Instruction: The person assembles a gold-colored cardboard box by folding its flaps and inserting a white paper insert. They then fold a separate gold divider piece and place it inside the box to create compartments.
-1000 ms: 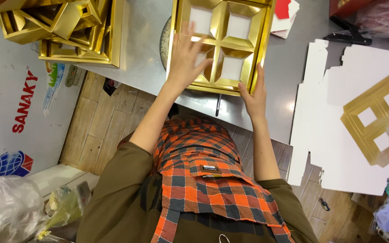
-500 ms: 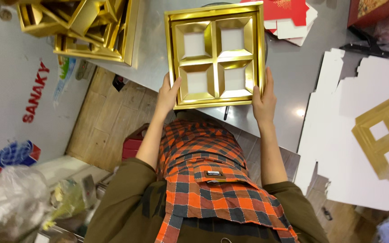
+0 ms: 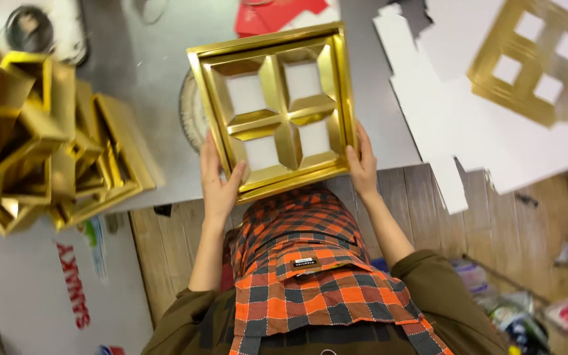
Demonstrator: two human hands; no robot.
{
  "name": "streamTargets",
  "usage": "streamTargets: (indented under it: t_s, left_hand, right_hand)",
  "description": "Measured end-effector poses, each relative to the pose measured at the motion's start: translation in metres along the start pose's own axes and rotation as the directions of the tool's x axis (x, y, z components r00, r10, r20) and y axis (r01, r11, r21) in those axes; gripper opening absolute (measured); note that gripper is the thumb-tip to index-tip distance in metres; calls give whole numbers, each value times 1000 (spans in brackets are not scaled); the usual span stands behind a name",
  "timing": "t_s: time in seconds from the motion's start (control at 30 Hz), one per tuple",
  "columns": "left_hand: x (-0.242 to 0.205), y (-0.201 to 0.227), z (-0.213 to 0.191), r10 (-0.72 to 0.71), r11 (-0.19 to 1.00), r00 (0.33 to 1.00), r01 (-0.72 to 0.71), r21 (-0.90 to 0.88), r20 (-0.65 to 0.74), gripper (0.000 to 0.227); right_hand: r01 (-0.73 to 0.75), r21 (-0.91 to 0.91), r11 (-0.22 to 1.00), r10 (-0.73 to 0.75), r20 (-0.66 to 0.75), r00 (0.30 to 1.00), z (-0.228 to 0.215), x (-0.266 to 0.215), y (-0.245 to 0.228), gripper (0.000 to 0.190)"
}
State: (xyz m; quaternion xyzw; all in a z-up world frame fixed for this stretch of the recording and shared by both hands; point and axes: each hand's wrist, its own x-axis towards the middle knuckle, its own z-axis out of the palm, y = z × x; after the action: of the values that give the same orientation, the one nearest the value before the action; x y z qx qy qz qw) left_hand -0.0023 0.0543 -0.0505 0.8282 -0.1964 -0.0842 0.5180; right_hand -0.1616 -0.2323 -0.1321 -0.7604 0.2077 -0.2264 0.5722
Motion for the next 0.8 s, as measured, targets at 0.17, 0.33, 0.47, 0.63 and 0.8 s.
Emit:
streamTargets:
  t_s: [0.17, 0.33, 0.47, 0.63, 0.8]
  left_hand:
    - [28, 18, 43, 92, 993, 935, -62, -99, 341, 88]
    - [40, 19, 96, 286, 926, 880, -154, -344, 378, 70]
    - [39, 34, 136, 158, 872, 889, 78, -483, 430, 73]
    - [39, 60, 180, 139, 927, 895, 33, -375, 424, 67]
    - [36, 77, 213, 9, 950, 929, 107, -292, 370, 64]
  right_hand:
    - [-99, 40, 994, 107, -342, 934, -38, -55, 36, 53]
    - [-83, 170, 982, 160, -512, 844, -72, -69, 53, 51]
    - [6, 213, 977, 118, -567, 816, -117, -13, 35, 55]
    - [259, 111, 960, -166, -517, 839, -213, 131, -7, 62]
    - [339, 421, 841, -185, -366, 912, -281, 315, -24, 60]
